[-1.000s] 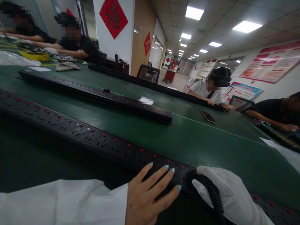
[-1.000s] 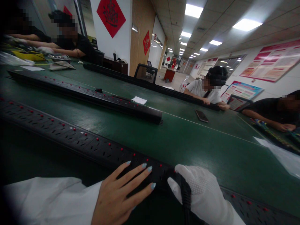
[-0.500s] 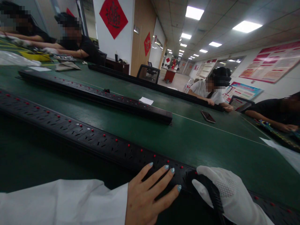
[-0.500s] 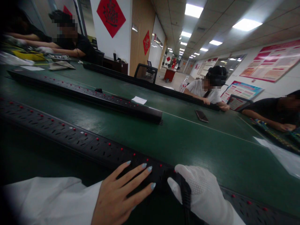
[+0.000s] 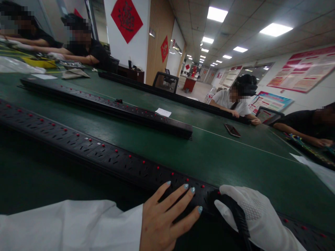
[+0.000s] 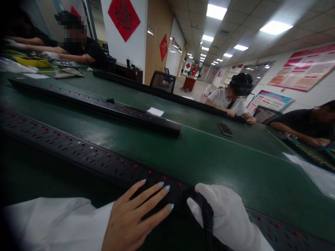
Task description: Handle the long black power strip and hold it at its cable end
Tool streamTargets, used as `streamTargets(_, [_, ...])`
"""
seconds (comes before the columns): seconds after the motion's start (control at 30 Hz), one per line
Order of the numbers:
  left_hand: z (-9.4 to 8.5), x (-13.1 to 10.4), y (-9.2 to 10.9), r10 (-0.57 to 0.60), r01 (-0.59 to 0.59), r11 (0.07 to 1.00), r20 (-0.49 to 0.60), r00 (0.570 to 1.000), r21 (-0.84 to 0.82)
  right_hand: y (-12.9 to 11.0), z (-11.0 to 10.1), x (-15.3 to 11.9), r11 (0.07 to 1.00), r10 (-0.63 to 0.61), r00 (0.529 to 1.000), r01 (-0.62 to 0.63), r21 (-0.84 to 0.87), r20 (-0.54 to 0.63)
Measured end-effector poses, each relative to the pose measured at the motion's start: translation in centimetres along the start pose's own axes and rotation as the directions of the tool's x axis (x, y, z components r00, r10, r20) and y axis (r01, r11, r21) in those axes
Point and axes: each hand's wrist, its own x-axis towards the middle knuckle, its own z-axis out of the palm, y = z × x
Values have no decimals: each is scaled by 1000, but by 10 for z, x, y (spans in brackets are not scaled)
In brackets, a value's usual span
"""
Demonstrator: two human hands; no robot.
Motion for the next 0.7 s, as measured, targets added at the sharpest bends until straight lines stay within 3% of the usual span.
streamTargets(0.27, [1, 0, 0, 1, -1, 1000, -1, 1000, 18, 0, 1, 0, 1000, -14, 999, 14, -4, -41])
streamTargets(0.7, [0, 0, -1, 9, -8, 1000, -10, 1000, 26, -1, 0, 0, 1000, 12, 1000, -12, 10, 5])
